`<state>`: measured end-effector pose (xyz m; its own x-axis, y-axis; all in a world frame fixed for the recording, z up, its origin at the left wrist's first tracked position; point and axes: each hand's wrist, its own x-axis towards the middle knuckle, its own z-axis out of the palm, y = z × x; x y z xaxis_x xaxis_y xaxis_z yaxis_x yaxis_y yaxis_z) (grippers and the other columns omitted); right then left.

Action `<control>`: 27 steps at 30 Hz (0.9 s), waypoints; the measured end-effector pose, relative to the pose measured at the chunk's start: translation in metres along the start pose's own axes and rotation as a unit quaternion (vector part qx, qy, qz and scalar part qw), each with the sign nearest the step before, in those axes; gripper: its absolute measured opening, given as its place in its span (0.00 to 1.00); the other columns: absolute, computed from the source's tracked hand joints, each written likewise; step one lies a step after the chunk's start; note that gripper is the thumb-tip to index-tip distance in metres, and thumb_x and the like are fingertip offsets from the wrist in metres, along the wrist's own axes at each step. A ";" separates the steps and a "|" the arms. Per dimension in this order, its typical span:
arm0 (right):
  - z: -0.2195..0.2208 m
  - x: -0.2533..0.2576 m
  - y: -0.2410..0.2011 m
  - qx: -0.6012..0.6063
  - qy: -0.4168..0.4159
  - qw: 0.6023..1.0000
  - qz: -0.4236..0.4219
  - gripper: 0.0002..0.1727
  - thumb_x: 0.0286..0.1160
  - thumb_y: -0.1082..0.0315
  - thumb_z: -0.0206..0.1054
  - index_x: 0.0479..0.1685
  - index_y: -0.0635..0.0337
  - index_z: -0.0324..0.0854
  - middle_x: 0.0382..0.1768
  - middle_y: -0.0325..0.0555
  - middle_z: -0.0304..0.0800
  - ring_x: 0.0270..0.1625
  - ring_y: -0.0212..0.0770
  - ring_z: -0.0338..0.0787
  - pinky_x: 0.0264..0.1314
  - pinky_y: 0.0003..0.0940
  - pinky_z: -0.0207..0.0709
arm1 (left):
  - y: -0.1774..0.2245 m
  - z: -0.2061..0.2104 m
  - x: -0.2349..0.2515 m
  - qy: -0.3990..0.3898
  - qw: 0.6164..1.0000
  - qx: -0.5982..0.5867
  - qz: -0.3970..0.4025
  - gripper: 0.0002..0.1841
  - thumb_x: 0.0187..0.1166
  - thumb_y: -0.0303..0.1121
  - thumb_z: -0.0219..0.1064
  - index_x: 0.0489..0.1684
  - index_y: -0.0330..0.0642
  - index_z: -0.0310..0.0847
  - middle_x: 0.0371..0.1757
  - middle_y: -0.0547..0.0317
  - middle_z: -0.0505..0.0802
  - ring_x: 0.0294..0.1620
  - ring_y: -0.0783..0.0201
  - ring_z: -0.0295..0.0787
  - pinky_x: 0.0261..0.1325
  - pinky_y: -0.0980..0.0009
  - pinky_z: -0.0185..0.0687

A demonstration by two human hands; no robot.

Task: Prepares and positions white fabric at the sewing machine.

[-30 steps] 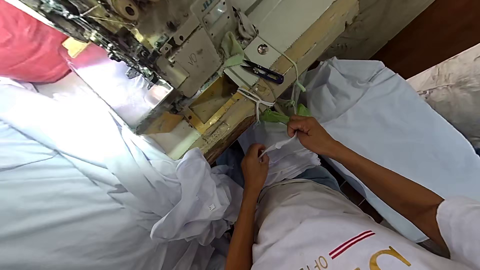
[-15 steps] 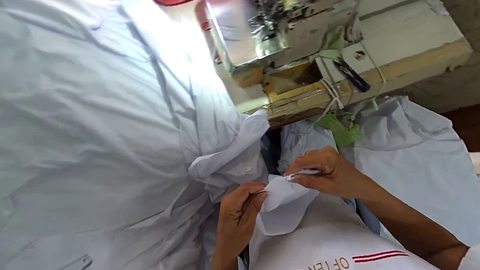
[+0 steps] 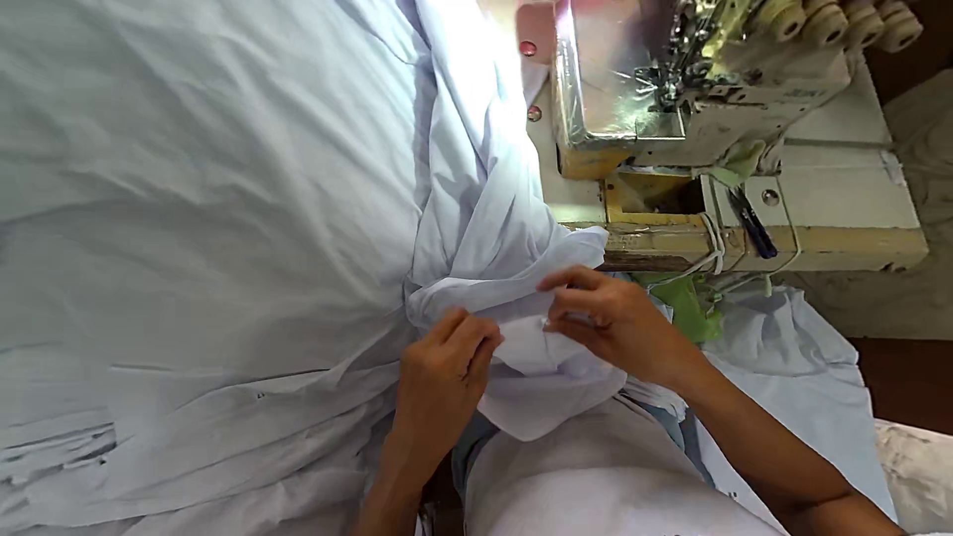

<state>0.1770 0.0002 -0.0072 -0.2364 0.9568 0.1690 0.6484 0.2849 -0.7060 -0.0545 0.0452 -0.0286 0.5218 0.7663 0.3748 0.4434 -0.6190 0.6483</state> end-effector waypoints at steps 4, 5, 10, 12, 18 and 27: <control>-0.008 0.034 0.004 -0.089 -0.042 0.995 -0.023 0.04 0.69 0.71 0.75 0.30 0.61 0.88 0.54 0.52 0.92 0.38 0.44 0.92 0.34 0.42 0.84 | -0.014 0.006 0.028 -0.002 0.995 0.087 0.056 0.07 0.77 0.24 0.66 0.34 0.29 0.89 0.36 0.43 0.89 0.29 0.52 0.88 0.28 0.62 0.82; -0.007 0.040 0.007 -0.104 -0.062 0.992 -0.021 0.03 0.68 0.72 0.75 0.31 0.62 0.89 0.50 0.53 0.92 0.39 0.48 0.93 0.36 0.47 0.84 | -0.017 0.009 0.033 -0.013 0.993 0.095 0.062 0.06 0.75 0.23 0.68 0.31 0.28 0.88 0.44 0.39 0.91 0.31 0.50 0.91 0.30 0.60 0.84; -0.004 0.055 0.022 -0.120 -0.136 0.983 -0.011 0.03 0.67 0.73 0.77 0.33 0.64 0.89 0.42 0.53 0.92 0.40 0.51 0.92 0.40 0.52 0.83 | -0.029 0.020 0.043 -0.078 0.983 0.150 0.070 0.04 0.72 0.22 0.73 0.31 0.27 0.87 0.44 0.37 0.91 0.32 0.44 0.92 0.29 0.53 0.85; -0.003 0.054 0.024 -0.115 -0.140 0.983 -0.011 0.03 0.67 0.73 0.77 0.33 0.64 0.90 0.42 0.54 0.92 0.41 0.51 0.92 0.42 0.51 0.84 | -0.031 0.019 0.043 -0.083 0.980 0.167 0.071 0.04 0.71 0.22 0.74 0.31 0.28 0.87 0.35 0.41 0.89 0.32 0.44 0.91 0.27 0.53 0.83; -0.004 0.044 0.023 -0.097 -0.061 0.992 -0.057 0.04 0.68 0.73 0.75 0.31 0.65 0.88 0.34 0.50 0.88 0.34 0.44 0.89 0.35 0.40 0.82 | -0.017 0.002 0.035 -0.026 0.982 0.149 0.117 0.09 0.77 0.27 0.66 0.26 0.32 0.84 0.29 0.46 0.86 0.30 0.48 0.88 0.26 0.58 0.80; 0.010 0.016 0.030 -0.200 0.223 0.914 -0.274 0.06 0.81 0.73 0.65 0.34 0.64 0.81 0.39 0.54 0.92 0.41 0.40 0.92 0.48 0.25 0.85 | 0.004 -0.017 0.026 0.074 0.964 0.187 0.174 0.12 0.82 0.29 0.59 0.28 0.37 0.84 0.31 0.47 0.93 0.30 0.52 0.89 0.30 0.63 0.77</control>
<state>0.1855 0.0238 -0.0328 -0.3433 0.5671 0.7487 0.7551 0.6407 -0.1391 -0.0520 0.0659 -0.0050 0.5885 0.4995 0.6358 0.5059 -0.8409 0.1924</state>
